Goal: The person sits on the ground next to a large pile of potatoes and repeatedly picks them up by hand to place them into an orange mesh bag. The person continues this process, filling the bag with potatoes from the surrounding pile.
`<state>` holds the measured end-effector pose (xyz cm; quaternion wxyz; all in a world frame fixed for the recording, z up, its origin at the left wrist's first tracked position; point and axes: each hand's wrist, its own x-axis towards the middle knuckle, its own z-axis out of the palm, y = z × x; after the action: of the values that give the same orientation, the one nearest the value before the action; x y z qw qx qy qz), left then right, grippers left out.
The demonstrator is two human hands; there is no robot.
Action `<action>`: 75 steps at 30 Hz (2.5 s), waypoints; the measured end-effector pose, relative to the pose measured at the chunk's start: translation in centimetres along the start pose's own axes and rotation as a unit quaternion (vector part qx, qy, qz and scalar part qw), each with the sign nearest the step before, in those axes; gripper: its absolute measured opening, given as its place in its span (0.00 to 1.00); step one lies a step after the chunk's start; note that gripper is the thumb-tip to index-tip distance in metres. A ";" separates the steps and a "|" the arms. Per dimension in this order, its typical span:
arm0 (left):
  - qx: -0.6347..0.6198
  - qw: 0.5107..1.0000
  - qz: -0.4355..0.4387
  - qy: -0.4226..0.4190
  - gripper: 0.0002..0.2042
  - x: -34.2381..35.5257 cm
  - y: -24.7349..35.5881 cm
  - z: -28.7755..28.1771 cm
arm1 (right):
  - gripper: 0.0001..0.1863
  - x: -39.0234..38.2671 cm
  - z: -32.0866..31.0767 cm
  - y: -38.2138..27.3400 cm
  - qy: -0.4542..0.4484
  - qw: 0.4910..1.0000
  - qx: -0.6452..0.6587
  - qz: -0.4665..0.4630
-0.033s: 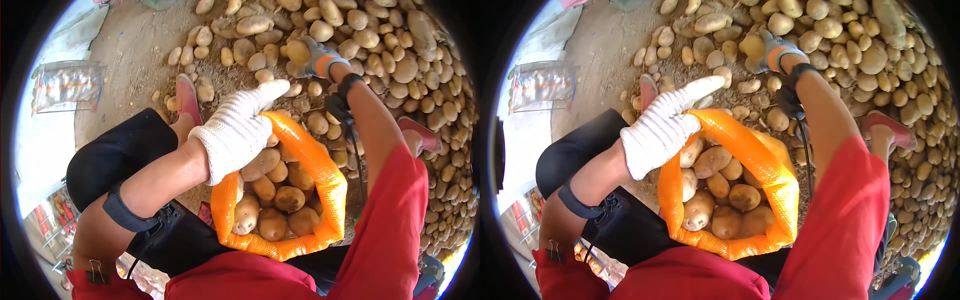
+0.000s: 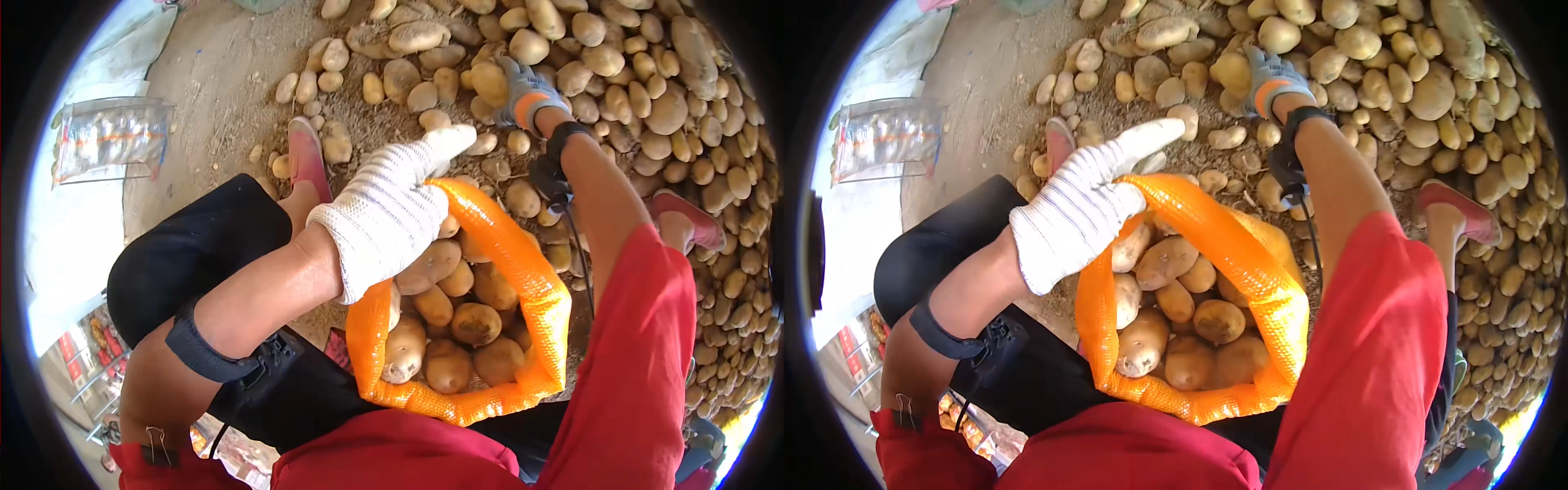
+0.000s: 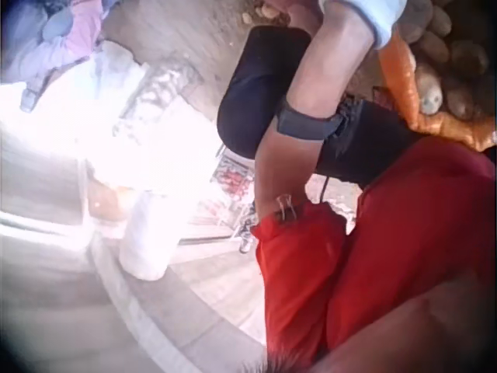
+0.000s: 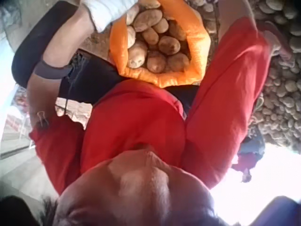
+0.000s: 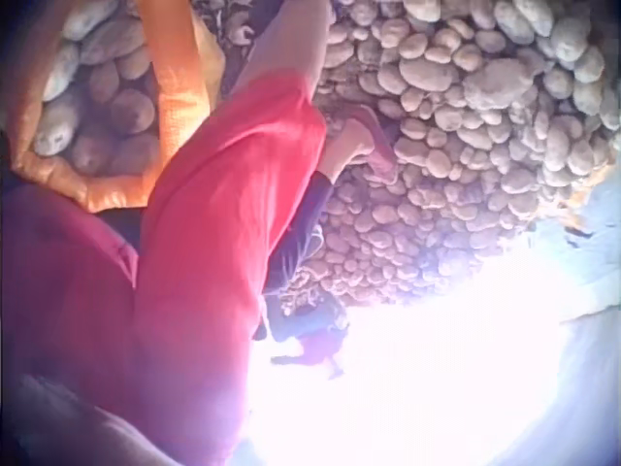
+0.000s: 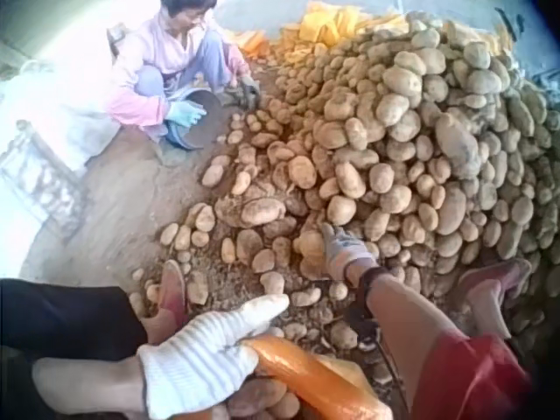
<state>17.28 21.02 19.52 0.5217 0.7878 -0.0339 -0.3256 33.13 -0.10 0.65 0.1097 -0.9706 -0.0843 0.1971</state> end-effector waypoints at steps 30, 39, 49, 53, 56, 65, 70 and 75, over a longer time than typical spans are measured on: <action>-0.076 0.991 -0.095 -0.047 0.20 1.5 -2.8 1.4 | 0.46 -36.4 -7.5 -3.7 -0.084 0.564 0.822 0.010; -0.039 0.994 -0.088 -0.043 0.28 0.2 -1.5 -2.3 | 0.26 -28.8 -8.3 -12.5 0.047 0.953 0.086 -0.286; 0.076 0.997 -0.023 -0.013 0.30 0.7 -0.7 -2.4 | 0.38 -28.5 -0.4 -13.3 0.071 0.869 0.489 -0.005; 0.095 0.995 0.027 0.012 0.32 0.6 -0.7 -2.3 | 0.36 -25.7 -1.5 -13.2 0.062 0.804 0.591 -0.038; 0.201 0.977 0.066 0.024 0.32 -1.0 1.5 -0.1 | 0.33 -25.8 -0.8 -13.3 0.106 0.837 0.532 -0.071; 0.644 0.715 0.247 0.114 0.41 -1.8 -0.8 1.8 | 0.32 -24.0 -0.5 -11.2 0.044 0.820 0.552 -0.146; 0.656 0.714 0.225 0.094 0.39 -2.2 -1.0 2.2 | 0.12 -26.1 -9.2 -8.0 0.079 0.891 0.443 -0.056; 0.564 0.772 0.257 0.143 0.36 -0.8 -1.9 2.1 | 0.32 -22.3 -5.7 -5.0 -0.012 0.953 0.289 -0.091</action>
<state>14.91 20.48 17.85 0.0464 0.9400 -0.3377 0.0143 14.57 -0.93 15.10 0.4016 -0.8833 -0.1129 0.2139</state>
